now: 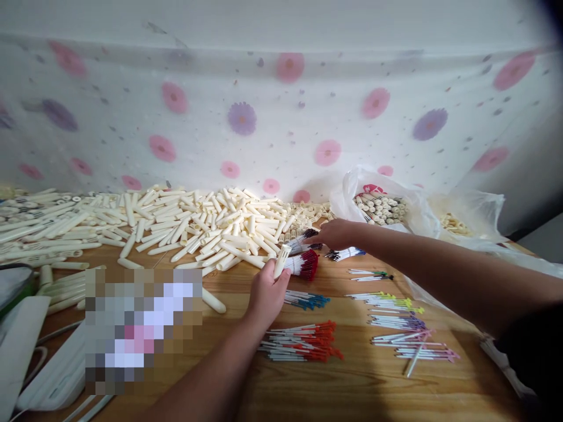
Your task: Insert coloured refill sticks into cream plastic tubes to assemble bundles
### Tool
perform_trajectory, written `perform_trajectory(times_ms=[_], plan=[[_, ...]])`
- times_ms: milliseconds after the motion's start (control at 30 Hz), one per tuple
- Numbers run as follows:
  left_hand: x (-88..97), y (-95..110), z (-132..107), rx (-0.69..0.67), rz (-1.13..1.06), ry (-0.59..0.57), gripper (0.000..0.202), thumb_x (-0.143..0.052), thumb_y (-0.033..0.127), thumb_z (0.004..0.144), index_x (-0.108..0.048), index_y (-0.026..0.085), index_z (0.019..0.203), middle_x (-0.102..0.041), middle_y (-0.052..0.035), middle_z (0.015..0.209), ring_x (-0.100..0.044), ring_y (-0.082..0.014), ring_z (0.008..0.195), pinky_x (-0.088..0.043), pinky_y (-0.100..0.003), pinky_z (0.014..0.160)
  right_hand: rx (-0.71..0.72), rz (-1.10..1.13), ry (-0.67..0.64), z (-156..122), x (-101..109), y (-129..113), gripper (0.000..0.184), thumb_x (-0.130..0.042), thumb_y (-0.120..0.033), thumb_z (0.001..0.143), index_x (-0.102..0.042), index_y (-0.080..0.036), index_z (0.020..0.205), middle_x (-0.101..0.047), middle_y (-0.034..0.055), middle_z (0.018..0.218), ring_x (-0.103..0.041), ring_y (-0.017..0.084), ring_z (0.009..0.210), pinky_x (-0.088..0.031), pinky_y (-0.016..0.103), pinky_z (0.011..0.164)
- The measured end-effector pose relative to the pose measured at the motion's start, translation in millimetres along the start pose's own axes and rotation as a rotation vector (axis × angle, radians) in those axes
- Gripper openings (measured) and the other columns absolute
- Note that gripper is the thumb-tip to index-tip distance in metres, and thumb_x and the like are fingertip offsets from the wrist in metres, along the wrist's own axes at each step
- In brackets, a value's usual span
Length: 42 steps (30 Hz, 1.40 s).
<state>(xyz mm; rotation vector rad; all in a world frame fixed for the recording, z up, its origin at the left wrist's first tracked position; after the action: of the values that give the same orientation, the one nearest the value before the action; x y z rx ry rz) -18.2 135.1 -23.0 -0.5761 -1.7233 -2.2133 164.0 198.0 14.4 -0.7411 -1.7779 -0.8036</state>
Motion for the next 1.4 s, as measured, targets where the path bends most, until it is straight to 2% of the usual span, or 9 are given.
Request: perform_trajectory(times_ms=[100, 167, 267, 367, 433, 733, 833, 967, 1400], plan=[[6.4, -2, 4, -0.009, -0.026, 0.035, 0.019, -0.052, 0.036, 0.08, -0.056, 0.019, 0.075, -0.057, 0.0023, 0.064, -0.051, -0.0133, 0.061, -0.037, -0.022, 0.059, 0.019, 0.113, 0.118, -24, 22, -9, 0.027, -0.056, -0.012, 0.079, -0.071, -0.022, 0.1, -0.069, 0.0063, 0.087, -0.062, 0.016, 0.082, -0.043, 0.027, 0.073], [10.2, 0, 4, -0.012, -0.095, 0.049, 0.02, -0.053, 0.038, 0.08, -0.056, 0.018, 0.078, -0.057, 0.0018, 0.066, -0.051, -0.0133, 0.062, -0.038, -0.022, 0.06, 0.079, 0.237, 0.234, -48, 34, -25, 0.025, -0.049, -0.011, 0.085, -0.071, -0.019, 0.096, -0.068, 0.0064, 0.093, -0.061, 0.013, 0.088, -0.044, 0.025, 0.078], [-1.5, 9, -3, 0.02, -0.258, -0.087, 0.023, -0.058, 0.04, 0.077, -0.057, 0.017, 0.078, -0.057, 0.0014, 0.066, -0.05, -0.0128, 0.061, -0.039, -0.022, 0.059, 0.214, 0.691, 0.463, -87, 44, -57, 0.021, -0.05, -0.02, 0.089, -0.071, -0.017, 0.092, -0.068, 0.0061, 0.089, -0.061, 0.011, 0.081, -0.046, 0.022, 0.072], [-37.4, 24, -26, 0.075, -0.415, -0.449, 0.025, -0.064, 0.039, 0.073, -0.059, 0.015, 0.076, -0.058, 0.0009, 0.066, -0.05, -0.0112, 0.06, -0.04, -0.021, 0.058, 0.167, 0.955, 0.549, -106, 23, -83, 0.015, -0.054, -0.021, 0.087, -0.069, -0.016, 0.089, -0.068, 0.0052, 0.085, -0.061, 0.011, 0.077, -0.047, 0.023, 0.069], [-53.6, 31, -42, 0.108, -0.484, -0.59, 0.023, -0.067, 0.035, 0.072, -0.06, 0.014, 0.078, -0.059, 0.0008, 0.067, -0.051, -0.0104, 0.06, -0.04, -0.021, 0.059, 0.072, 1.081, 0.58, -109, 3, -93, 0.01, -0.057, -0.02, 0.084, -0.065, -0.016, 0.088, -0.067, 0.0036, 0.081, -0.06, 0.011, 0.072, -0.048, 0.023, 0.067], [-52.8, 27, -42, 0.177, -0.468, -0.462, 0.019, -0.063, 0.033, 0.075, -0.055, 0.015, 0.076, -0.05, 0.0063, 0.051, -0.036, -0.0038, 0.041, -0.027, -0.016, 0.043, -0.163, 1.517, 0.93, -120, -41, -70, 0.017, -0.068, -0.028, 0.074, -0.061, -0.018, 0.086, -0.066, 0.0017, 0.079, -0.061, 0.012, 0.071, -0.052, 0.027, 0.068], [-53.7, 25, -43, 0.218, -0.453, -0.453, 0.022, -0.064, 0.035, 0.074, -0.056, 0.015, 0.078, -0.051, 0.0059, 0.051, -0.034, -0.0036, 0.039, -0.024, -0.016, 0.039, -0.231, 1.56, 0.969, -121, -47, -65, 0.017, -0.069, -0.033, 0.073, -0.065, -0.018, 0.081, -0.068, 0.0028, 0.078, -0.063, 0.013, 0.071, -0.052, 0.029, 0.07], [-59.9, 24, -47, 0.225, -0.47, -0.501, 0.022, -0.064, 0.035, 0.075, -0.055, 0.015, 0.077, -0.057, 0.0035, 0.057, -0.044, -0.0051, 0.044, -0.034, -0.017, 0.043, -0.262, 1.558, 0.973, -121, -48, -69, 0.015, -0.07, -0.033, 0.073, -0.068, -0.02, 0.081, -0.07, 0.0025, 0.077, -0.063, 0.013, 0.07, -0.052, 0.029, 0.069], [-64.6, 33, -56, 0.173, -0.588, -0.7, 0.024, -0.067, 0.035, 0.075, -0.055, 0.014, 0.074, -0.06, 0.0009, 0.06, -0.051, -0.0079, 0.05, -0.042, -0.02, 0.05, 0.028, 1.712, 0.831, -119, -33, -93, 0.011, -0.068, -0.026, 0.078, -0.065, -0.018, 0.085, -0.068, 0.0021, 0.078, -0.063, 0.011, 0.071, -0.052, 0.026, 0.068]])
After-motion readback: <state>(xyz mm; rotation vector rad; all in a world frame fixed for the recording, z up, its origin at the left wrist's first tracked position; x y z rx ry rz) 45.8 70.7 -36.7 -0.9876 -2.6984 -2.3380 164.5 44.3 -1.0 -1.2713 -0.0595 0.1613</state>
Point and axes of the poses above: each hand's wrist, its own z-axis towards the middle knuckle, its own x-axis out of the back of the hand, y = z × x, the point moved 8 cm from there along z, towards the middle knuckle
